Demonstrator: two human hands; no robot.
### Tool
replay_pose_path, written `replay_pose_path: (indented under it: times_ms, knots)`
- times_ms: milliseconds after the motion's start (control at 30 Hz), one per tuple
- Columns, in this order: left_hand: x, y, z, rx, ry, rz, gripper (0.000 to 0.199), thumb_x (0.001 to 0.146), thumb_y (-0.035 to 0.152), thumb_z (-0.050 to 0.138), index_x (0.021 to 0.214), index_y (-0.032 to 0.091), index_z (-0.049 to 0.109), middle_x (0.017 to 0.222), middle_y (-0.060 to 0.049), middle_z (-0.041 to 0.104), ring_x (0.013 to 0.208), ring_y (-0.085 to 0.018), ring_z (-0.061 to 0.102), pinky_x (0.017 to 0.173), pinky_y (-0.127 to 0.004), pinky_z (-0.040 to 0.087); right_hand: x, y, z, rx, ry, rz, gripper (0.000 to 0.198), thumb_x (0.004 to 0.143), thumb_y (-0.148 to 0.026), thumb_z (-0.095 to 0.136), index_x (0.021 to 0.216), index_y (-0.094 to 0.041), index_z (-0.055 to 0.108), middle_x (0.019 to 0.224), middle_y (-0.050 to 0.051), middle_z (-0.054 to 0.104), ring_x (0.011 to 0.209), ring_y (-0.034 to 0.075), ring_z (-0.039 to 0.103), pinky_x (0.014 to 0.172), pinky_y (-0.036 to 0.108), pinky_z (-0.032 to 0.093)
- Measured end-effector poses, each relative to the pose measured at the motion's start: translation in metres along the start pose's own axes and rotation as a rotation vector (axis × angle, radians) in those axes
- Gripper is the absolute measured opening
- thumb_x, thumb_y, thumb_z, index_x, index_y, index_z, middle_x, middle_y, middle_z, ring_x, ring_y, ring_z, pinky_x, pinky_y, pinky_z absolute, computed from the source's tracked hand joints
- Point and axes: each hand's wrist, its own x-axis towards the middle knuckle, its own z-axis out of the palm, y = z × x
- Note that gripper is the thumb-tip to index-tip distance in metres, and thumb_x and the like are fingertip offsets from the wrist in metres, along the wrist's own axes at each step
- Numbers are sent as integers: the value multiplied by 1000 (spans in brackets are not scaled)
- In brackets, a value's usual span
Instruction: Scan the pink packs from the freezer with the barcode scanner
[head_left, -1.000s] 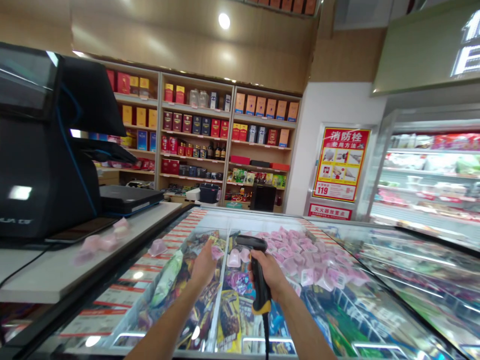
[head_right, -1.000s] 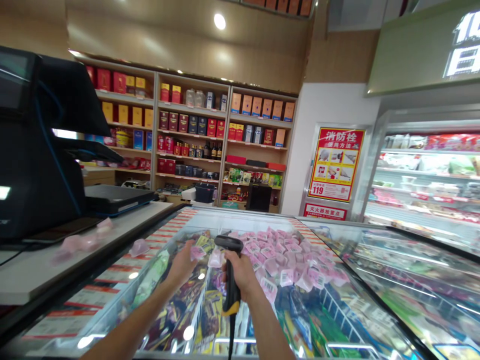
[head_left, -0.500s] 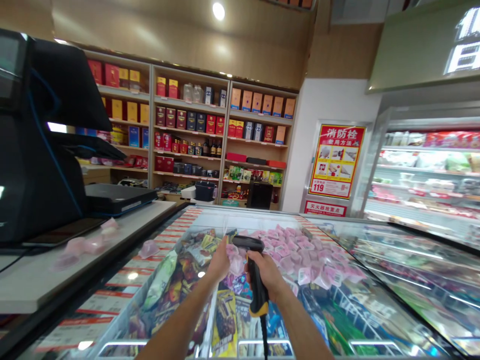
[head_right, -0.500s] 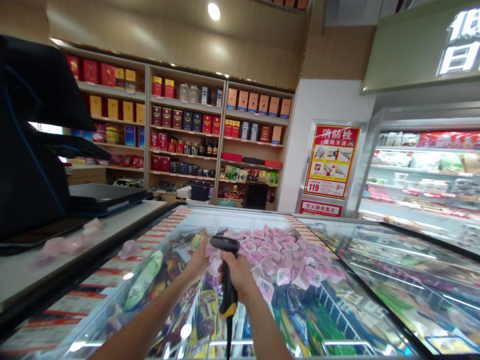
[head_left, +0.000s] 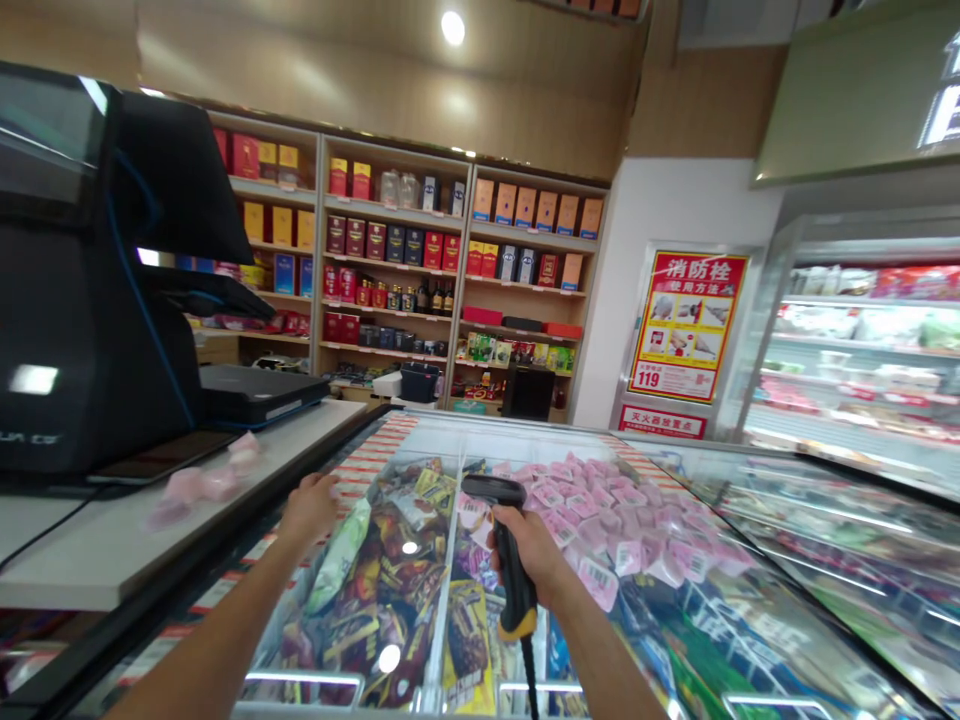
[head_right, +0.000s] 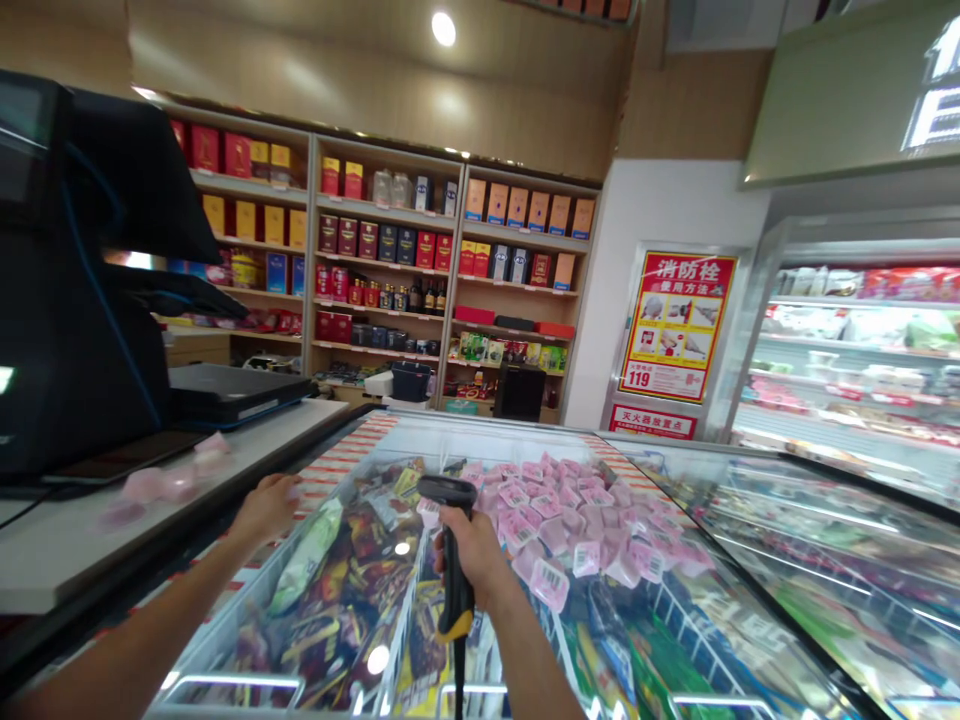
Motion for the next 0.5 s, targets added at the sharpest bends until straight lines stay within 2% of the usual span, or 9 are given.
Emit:
replay_pose_path:
  times_ms: [167,300,500]
  knots:
    - [0,12,13,-195,-131,-87,28,77,28,49,103,17,50,108,-5,53,93,-18,53,78,-40,43,-3,-5,2,-3,-1,-11,27,66,-41,46,61,-14,48,40,-2,49,30,7,41,32,20,34]
    - [-14,45,35,-489,-286,-177,28,79,30,47,103,16,49,101,-5,56,82,-15,56,69,-35,47,-5,-7,4,-37,-8,-10,30,68,-41,43,57,-14,48,38,-1,48,29,7,40,31,20,34]
    - [-34,96,63,-859,-487,-243,28,79,29,46,104,17,49,103,-5,55,84,-15,56,70,-35,47,-14,-7,-2,-17,-48,-40,30,66,-43,45,59,-14,49,41,-2,49,31,8,41,31,20,35]
